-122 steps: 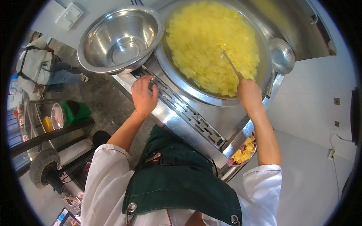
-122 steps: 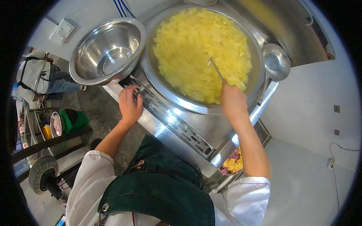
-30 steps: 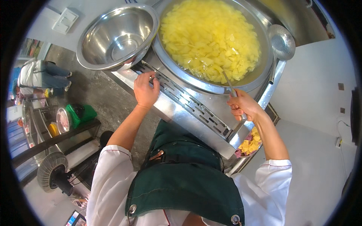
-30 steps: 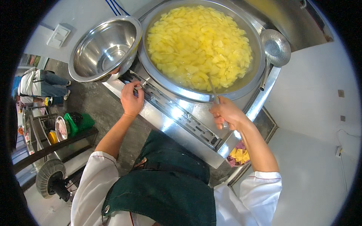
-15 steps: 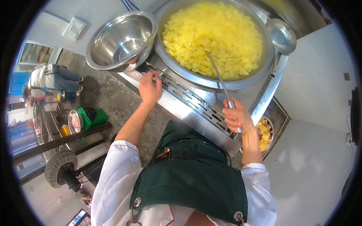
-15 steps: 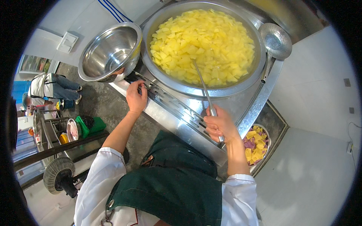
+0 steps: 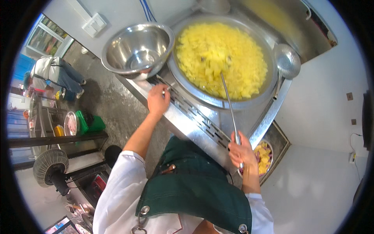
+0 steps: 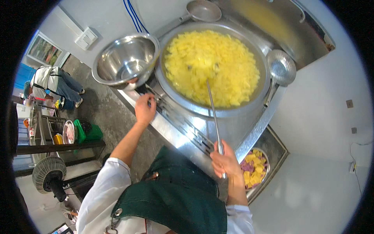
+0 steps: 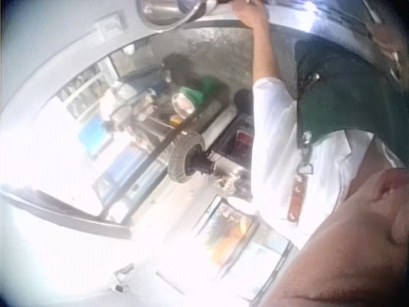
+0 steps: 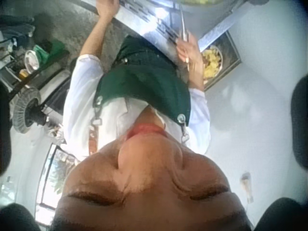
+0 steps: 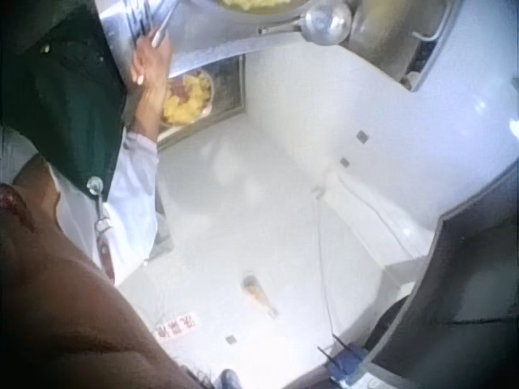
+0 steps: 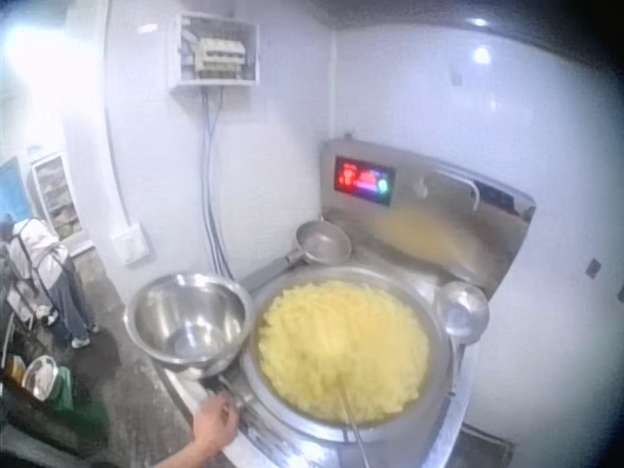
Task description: The person stirs a large pot of yellow food on a commercial stove using a ladle. The person repeatedly scoops and mixes the contents to ensure even cooking. A coworker is visible in the background handling other kitchen tasks.
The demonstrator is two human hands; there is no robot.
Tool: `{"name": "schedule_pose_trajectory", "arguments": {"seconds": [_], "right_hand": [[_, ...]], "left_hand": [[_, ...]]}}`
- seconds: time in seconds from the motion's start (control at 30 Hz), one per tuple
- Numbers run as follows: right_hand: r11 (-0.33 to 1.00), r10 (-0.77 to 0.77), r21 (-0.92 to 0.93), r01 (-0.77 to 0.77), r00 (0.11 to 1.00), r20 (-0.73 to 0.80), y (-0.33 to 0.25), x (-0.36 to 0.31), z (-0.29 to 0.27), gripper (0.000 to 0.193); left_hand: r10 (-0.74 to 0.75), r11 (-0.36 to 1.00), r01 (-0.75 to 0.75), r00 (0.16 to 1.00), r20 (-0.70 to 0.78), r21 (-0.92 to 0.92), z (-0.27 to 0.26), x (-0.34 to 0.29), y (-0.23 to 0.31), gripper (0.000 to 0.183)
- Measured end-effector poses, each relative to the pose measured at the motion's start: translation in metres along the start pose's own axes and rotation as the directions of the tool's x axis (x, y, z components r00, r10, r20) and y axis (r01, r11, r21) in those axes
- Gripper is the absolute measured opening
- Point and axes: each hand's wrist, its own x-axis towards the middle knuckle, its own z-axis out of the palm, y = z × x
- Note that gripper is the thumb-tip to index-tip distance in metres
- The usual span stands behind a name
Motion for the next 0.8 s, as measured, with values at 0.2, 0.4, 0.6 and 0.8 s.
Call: {"name": "schedule_pose_trajectory", "arguments": {"seconds": [0.2, 0.4, 0.6, 0.8], "right_hand": [[0.999, 0.029, -0.043, -0.026, 0.998, 0.052, 0.016, -0.019, -0.015, 0.025], [0.999, 0.05, -0.005, -0.049, 0.994, 0.102, 0.03, -0.036, -0.026, 0.025], [0.996, 0.088, -0.033, -0.084, 0.989, 0.123, 0.035, -0.046, -0.032, 0.026], [0.996, 0.083, 0.019, -0.088, 0.982, 0.167, 0.037, -0.044, -0.038, 0.025]], "left_hand": [[-0.004, 1.0, 0.003, 1.0, -0.031, -0.023, 0.0, -0.002, 0.0, 0.01], [0.025, 0.995, -0.03, 0.998, 0.052, 0.096, -0.003, 0.002, 0.009, 0.008], [0.162, 0.98, -0.159, 0.987, -0.016, 0.119, 0.017, 0.049, 0.068, 0.008], [0.206, 0.939, -0.245, 0.963, 0.172, 0.243, 0.047, 0.093, 0.1, 0.007]]}}
